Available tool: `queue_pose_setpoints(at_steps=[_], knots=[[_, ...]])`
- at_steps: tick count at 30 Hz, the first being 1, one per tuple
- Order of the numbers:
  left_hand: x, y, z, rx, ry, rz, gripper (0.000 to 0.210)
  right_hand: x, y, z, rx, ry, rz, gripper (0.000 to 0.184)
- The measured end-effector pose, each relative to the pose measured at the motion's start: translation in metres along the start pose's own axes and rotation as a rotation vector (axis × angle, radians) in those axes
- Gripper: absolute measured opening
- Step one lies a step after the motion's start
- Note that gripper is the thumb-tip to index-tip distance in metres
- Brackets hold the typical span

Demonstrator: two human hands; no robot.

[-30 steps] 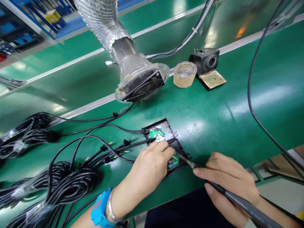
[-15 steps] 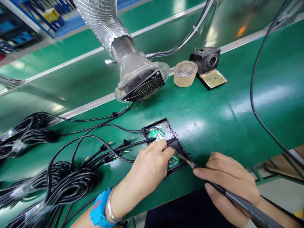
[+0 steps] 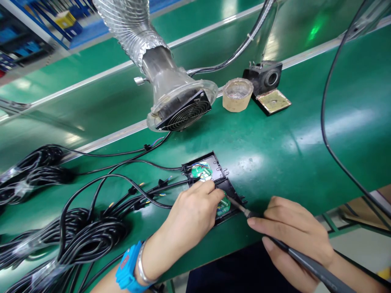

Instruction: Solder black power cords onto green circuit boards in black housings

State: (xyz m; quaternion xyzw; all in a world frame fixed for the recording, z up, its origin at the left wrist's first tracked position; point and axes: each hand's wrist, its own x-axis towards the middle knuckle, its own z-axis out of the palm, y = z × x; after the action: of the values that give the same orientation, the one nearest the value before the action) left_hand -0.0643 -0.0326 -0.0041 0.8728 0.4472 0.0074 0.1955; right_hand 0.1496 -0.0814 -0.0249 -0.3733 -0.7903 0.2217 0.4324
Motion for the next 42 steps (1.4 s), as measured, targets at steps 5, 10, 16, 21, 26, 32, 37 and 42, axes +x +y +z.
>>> queue_pose_setpoints(at_steps=[5, 10, 16, 21, 26, 32, 37, 42], knots=[[0.0, -0.002, 0.001, -0.02, 0.011, 0.008, 0.025, 0.002, -0.002, 0.0, -0.016, -0.016, -0.038, 0.032], [-0.002, -0.003, 0.003, -0.027, 0.038, 0.028, 0.025, -0.002, -0.003, 0.001, -0.055, -0.013, -0.047, 0.032], [-0.002, -0.003, 0.003, -0.018, 0.038, 0.028, 0.025, -0.008, 0.0, 0.004, -0.103, -0.047, -0.133, 0.031], [-0.001, -0.004, 0.002, -0.01, 0.027, 0.025, 0.025, -0.01, -0.001, 0.004, -0.095, 0.028, -0.08, 0.031], [-0.001, -0.005, 0.004, -0.006, 0.025, 0.026, 0.025, -0.006, -0.004, 0.003, -0.098, 0.062, -0.04, 0.029], [-0.003, -0.005, 0.004, -0.004, 0.038, 0.032, 0.025, -0.003, -0.001, 0.005, -0.065, 0.052, -0.067, 0.03], [-0.002, -0.004, 0.004, -0.005, 0.033, 0.03, 0.025, -0.003, -0.001, 0.007, -0.044, 0.049, -0.066, 0.031], [-0.001, -0.004, 0.004, -0.014, 0.028, 0.022, 0.025, -0.005, -0.002, 0.008, -0.027, 0.053, -0.041, 0.03]])
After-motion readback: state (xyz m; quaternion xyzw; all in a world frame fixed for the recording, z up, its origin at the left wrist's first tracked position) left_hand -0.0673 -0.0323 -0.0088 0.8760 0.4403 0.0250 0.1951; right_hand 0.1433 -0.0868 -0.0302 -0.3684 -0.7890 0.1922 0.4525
